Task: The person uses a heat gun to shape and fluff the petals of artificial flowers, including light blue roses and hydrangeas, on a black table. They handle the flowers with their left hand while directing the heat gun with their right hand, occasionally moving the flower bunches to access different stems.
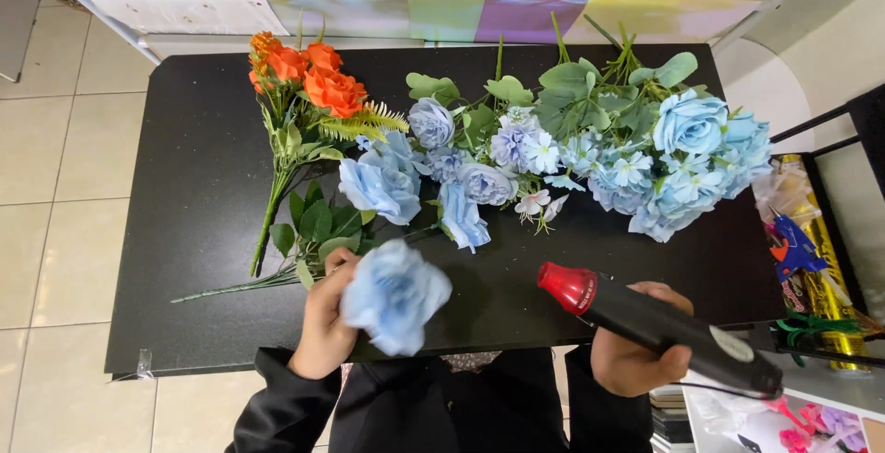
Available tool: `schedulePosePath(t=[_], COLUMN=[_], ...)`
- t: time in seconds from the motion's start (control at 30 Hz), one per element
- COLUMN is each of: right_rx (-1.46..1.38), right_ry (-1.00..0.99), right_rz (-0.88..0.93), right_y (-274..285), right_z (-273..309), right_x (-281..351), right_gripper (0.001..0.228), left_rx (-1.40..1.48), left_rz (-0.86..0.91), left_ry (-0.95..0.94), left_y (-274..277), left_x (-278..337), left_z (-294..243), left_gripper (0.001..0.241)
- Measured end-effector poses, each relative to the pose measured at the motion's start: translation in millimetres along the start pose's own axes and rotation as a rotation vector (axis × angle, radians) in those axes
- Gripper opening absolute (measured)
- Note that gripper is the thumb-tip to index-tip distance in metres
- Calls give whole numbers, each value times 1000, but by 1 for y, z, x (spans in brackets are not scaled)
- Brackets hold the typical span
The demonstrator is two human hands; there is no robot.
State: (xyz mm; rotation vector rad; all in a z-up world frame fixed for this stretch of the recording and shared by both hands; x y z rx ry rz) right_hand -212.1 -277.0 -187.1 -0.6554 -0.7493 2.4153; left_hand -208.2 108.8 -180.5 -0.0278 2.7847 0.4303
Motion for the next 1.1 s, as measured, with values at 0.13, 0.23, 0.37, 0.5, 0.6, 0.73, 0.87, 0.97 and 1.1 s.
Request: schedulePosePath(t=[0.13,0.23,0.37,0.5,0.6,0.73,0.87,0.97,1.1], right_rx=[125,170,64,101,-25,-3,-57,-14,-2], right_ry=[353,263,-85,-96,-219,90,422,350,371], right_rz=[217,334,397,332,276,-139,-499,-490,-524], right_y=[-6,-14,-12,-6,-22,-44,-44,-43,-39], right_z=[1,0,-22,-27,-26,5,30,32,27], right_x=[8,18,29,33,29,14,2,-3,4], right_gripper=[65,65,57,52,56,49,50,46,42], left_rx=[-178,-241,-253,-262,-272,-402,-561,-532,-521], left_rz=[54,72,89,94,108,152,193,188,185], left_ry=[93,120,125,131,136,-10,-89,-5,-8], left_y=[-9,-10,-10,-9,-10,-19,-28,-26,-26], left_x=[-13,-17,-15,-14,-15,-26,-30,-30,-30], left_z=[-11,-15,-15,-15,-15,-33,-40,-35,-36], left_gripper=[20,22,24,24,24,20,20,18,17])
Point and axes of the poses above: each hand's wrist, its own x-axis away from the middle knuckle, its own y-axis out of the back of the hand, z = x × y, the point moved 6 cm from there along -x, towards the middle knuckle, and after that the axes turned 9 degrees about -x, right-handed, at the moved point
